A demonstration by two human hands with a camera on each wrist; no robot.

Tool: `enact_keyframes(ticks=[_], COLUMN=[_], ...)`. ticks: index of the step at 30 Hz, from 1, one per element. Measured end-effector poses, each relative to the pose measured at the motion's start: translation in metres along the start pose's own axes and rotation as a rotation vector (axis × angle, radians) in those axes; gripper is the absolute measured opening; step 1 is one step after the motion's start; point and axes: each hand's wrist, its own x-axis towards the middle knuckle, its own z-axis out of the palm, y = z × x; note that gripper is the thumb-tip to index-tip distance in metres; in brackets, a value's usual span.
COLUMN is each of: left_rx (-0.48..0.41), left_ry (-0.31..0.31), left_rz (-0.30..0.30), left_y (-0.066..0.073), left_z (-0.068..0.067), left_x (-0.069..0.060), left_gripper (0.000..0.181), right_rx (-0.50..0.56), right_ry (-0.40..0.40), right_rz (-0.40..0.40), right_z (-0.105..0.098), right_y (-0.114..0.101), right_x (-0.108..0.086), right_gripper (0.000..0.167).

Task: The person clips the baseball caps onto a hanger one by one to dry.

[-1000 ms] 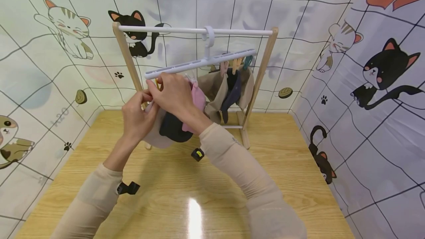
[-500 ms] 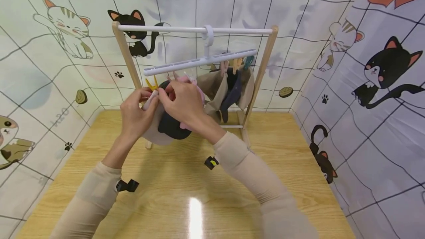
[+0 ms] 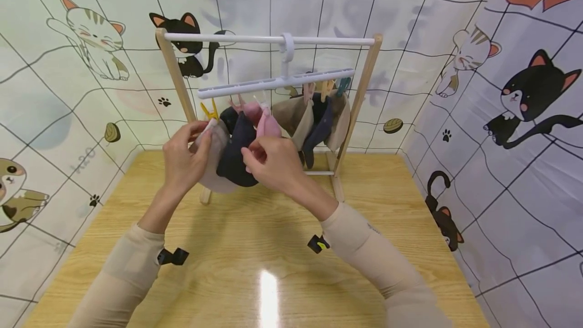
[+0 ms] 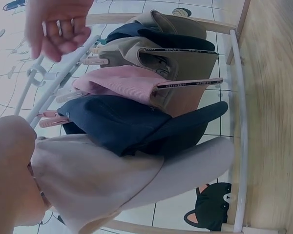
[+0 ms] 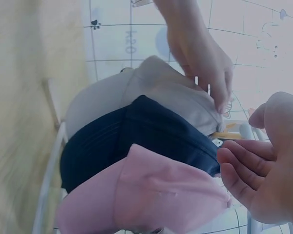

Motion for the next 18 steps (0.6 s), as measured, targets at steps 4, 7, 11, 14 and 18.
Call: enact_keyframes(ticks=[4,7,11,14,18], left_rx=[-0.014,-0.013,0.022,0.047,0.045], left_ry=[-0.009,-0.011,-0.006,0.012,0.046], left_rz=[-0.011,-0.008,0.029,0.071,0.094], left_y=[-0.001,-0.003,-0.006,-0.009,-0.016], left_z=[-0.002,-0.004,-0.006,-0.006,-0.006], left_x=[-0.001,-0.003,-0.004,-0.003,0.001], left_gripper=[0.029,0.029,0.026,0.021,0.017], right_rx=[-0.019,-0.034,-0.058,-0.078,-0.098], right_ry=[-0.036,-0.083,-0.117,-0.112,-0.105], right_rz=[0.016,0.046,0.072,0.076,0.093], right_z=[-0.004,-0.008,-0.013,-0.016,-0.019], right_y=[0.006,0.01,0.019,0.026,0.035], right_x=[-0.014,-0.026,-0.04,-0.049,-0.057], right_gripper=[0.017,0.016,0.014,0.013,0.012])
